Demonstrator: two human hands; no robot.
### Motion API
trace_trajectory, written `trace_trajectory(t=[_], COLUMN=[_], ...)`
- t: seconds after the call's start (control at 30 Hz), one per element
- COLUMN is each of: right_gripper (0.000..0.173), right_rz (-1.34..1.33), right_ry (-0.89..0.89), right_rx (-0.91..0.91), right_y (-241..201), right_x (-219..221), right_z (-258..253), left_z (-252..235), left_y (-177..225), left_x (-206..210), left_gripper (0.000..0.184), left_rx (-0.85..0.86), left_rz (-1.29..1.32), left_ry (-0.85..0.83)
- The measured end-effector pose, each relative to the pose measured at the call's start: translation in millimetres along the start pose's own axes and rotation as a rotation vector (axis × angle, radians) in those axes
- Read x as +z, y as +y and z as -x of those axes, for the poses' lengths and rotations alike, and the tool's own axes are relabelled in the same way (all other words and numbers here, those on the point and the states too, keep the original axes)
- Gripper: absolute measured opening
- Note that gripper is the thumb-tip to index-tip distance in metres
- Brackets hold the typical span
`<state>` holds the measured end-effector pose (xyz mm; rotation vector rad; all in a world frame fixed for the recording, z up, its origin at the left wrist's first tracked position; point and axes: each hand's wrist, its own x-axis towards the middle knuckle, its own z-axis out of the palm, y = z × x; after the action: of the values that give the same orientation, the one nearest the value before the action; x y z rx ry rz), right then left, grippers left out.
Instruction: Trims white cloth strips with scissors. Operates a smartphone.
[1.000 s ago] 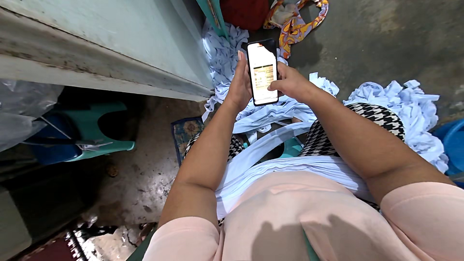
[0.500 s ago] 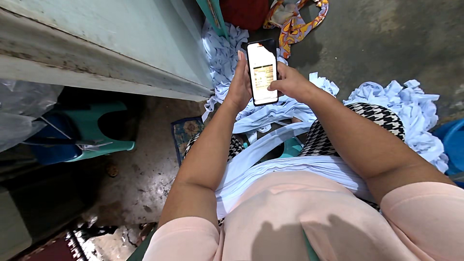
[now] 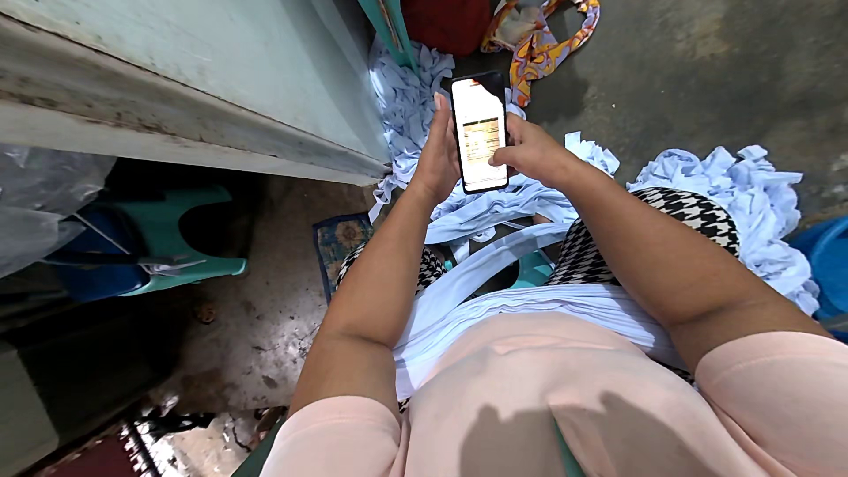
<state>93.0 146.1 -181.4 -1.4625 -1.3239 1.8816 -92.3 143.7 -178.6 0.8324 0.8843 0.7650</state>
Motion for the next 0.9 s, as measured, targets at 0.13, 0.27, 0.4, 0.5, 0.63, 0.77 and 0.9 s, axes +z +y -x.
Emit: trace_trajectory(t=[0.13, 0.27, 0.4, 0.5, 0.63, 0.77, 0.9], right_gripper=[0.057, 0.057, 0.057, 0.057, 0.058, 0.058, 0.058], right_rz=[0.007, 0.010, 0.007, 0.010, 0.005, 0.003, 0.009], right_ry=[0.000, 0.003, -0.004, -0.003, -0.007, -0.001, -0.004], right_rx=[0.012, 0.006, 0.005, 0.003, -0.007, -0.009, -0.003], right_y=[-2.1, 0.0, 0.7, 0.9, 1.8, 2.7, 2.0], right_x=[0.1, -0.3, -0.6, -0.8, -1.2, -0.5, -0.8], right_z=[1.4, 0.3, 0.1, 0.4, -0.2, -0.8, -1.0], left_z=[-0.2, -0.9, -0.7, -0.6, -0.2, -0.2, -0.3], left_y=[-0.2, -1.3, -0.9, -0.9, -0.3, -0.1, 0.1], left_x=[0.3, -0.4, 0.1, 0.1, 0.9, 1.1, 1.0], left_gripper=[0.086, 0.086, 0.086, 0.086, 0.086, 0.086, 0.085], left_rx=[0.000, 0.011, 0.007, 0.001, -0.006, -0.008, -0.009], left_rz=[0.002, 0.004, 0.008, -0.005, -0.002, -0.009, 0.000], left_ry=[-0.001, -0.002, -0.002, 0.000, 0.010, 0.013, 0.013])
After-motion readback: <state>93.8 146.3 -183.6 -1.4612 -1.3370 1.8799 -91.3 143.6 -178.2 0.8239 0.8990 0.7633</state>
